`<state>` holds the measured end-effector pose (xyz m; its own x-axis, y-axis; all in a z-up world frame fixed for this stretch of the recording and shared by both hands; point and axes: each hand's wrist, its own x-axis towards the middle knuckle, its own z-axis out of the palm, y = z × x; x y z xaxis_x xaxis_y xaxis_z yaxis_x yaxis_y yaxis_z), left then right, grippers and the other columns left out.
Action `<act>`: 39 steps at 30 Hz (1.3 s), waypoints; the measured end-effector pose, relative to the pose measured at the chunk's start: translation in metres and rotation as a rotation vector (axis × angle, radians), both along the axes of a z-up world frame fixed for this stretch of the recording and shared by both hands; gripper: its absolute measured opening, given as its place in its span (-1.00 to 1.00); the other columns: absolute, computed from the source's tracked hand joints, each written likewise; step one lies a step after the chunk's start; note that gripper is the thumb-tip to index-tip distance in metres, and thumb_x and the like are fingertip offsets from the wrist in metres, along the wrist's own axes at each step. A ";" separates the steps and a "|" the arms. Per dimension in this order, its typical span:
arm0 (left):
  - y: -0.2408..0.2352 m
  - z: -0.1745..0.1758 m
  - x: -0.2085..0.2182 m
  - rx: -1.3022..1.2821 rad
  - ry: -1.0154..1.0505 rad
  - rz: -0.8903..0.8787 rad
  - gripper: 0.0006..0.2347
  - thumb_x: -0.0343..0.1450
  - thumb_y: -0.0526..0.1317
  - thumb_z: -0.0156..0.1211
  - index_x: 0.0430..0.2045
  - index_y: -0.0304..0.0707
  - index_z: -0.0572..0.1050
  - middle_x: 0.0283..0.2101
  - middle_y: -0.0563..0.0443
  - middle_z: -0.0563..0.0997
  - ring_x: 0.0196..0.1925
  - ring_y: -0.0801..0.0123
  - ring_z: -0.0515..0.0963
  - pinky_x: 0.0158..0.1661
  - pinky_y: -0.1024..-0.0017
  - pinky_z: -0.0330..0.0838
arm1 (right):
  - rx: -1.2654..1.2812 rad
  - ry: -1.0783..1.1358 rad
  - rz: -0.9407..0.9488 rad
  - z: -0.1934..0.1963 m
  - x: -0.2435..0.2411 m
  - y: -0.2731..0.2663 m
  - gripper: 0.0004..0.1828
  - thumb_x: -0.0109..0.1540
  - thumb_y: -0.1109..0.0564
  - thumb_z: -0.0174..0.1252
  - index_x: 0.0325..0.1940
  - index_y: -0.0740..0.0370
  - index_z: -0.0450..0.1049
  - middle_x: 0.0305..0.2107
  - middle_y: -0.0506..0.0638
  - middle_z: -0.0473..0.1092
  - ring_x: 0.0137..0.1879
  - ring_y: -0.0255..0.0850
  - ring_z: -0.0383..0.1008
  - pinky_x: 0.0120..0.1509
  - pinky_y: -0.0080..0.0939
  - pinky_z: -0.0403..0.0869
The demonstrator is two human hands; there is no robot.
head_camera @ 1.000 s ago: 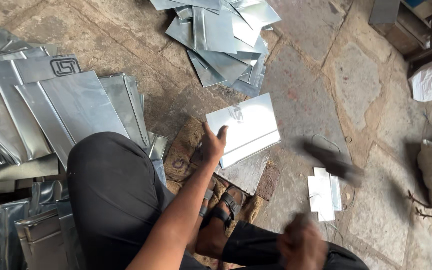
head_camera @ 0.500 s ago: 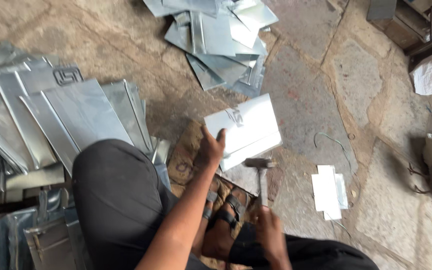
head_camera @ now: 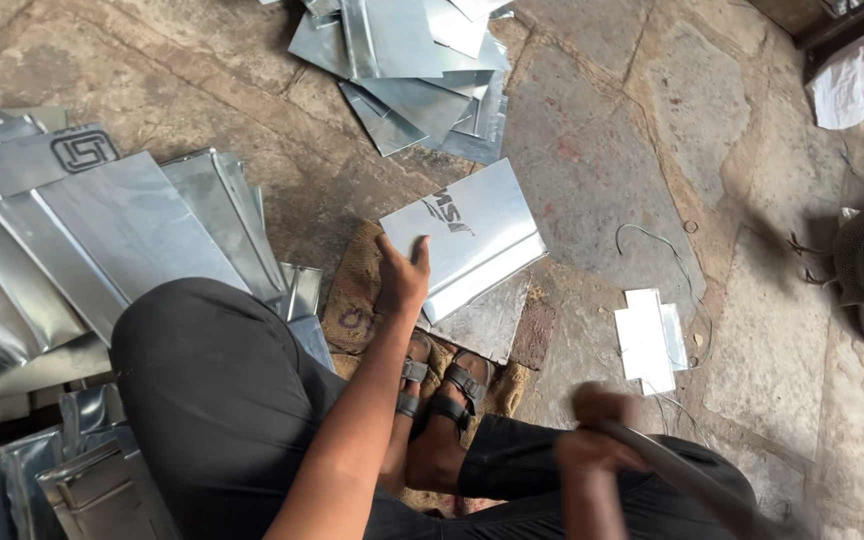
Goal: The person uses a hammer to flatten and shape metal sheets against a block on the floor, handling one sheet at a time and moving finished ones to the side.
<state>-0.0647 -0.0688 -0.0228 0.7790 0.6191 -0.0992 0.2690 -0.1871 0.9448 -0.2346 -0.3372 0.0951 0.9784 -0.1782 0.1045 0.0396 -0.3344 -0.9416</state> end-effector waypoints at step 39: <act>0.018 -0.012 -0.003 0.043 -0.165 0.012 -0.49 0.46 -0.03 0.31 0.00 -0.46 0.18 -0.26 -0.49 0.64 -0.21 -0.28 0.70 -0.32 0.00 0.61 | 0.185 -0.518 0.004 0.178 -0.013 -0.034 -0.43 0.54 -0.38 -0.31 -0.26 0.10 0.12 -0.72 -0.16 0.08 -0.67 -0.46 -0.06 -0.58 -0.42 0.02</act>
